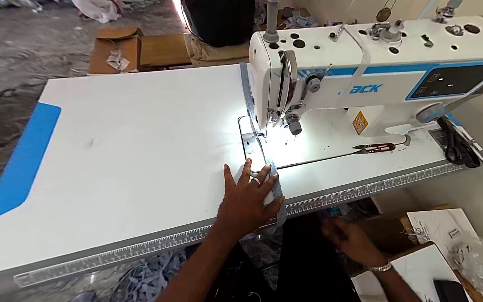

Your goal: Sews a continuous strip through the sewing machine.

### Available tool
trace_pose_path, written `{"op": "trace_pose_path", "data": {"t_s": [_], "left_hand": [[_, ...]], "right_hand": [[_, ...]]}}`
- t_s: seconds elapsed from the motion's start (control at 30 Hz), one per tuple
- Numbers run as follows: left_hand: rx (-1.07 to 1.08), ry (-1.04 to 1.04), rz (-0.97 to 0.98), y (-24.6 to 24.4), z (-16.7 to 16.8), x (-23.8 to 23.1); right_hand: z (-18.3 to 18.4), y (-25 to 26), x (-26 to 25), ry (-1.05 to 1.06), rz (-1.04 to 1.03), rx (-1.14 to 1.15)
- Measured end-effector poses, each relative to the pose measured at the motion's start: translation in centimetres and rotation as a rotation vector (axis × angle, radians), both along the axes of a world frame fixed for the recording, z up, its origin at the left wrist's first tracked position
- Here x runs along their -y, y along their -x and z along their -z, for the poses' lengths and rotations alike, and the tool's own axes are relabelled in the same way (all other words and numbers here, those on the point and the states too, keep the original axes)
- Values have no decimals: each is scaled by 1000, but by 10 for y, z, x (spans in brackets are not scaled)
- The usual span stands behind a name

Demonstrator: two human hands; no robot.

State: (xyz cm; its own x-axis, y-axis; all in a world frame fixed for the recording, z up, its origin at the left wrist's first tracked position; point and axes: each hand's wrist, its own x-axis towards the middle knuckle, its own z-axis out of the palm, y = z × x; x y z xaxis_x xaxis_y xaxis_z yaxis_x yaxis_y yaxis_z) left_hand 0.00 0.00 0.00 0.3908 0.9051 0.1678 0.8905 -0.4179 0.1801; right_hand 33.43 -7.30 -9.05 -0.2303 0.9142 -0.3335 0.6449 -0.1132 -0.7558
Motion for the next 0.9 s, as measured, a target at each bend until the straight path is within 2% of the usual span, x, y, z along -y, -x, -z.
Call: {"op": "trace_pose_path", "data": {"t_s": [0.07,0.13,0.27,0.43,0.53,0.9], "left_hand": [[6,-6,-7,-2,-1,-1],[11,-1,-2,-1,-2,0],[18,8,-5,0,-1,0],[40,-7,-45,-2,1,-1],[38,2,-50,-2,-1,0],[45,6,-46,0,0,1]], "right_hand": [[-15,52,2,100,-124,-257],[-10,96,-1,70,-202,-445],[-2,133,-7,30,-275,-696],[0,124,10,127,-290,-646],[7,124,22,103,-333,-609],[15,123,18,103,-334,-601]]}}
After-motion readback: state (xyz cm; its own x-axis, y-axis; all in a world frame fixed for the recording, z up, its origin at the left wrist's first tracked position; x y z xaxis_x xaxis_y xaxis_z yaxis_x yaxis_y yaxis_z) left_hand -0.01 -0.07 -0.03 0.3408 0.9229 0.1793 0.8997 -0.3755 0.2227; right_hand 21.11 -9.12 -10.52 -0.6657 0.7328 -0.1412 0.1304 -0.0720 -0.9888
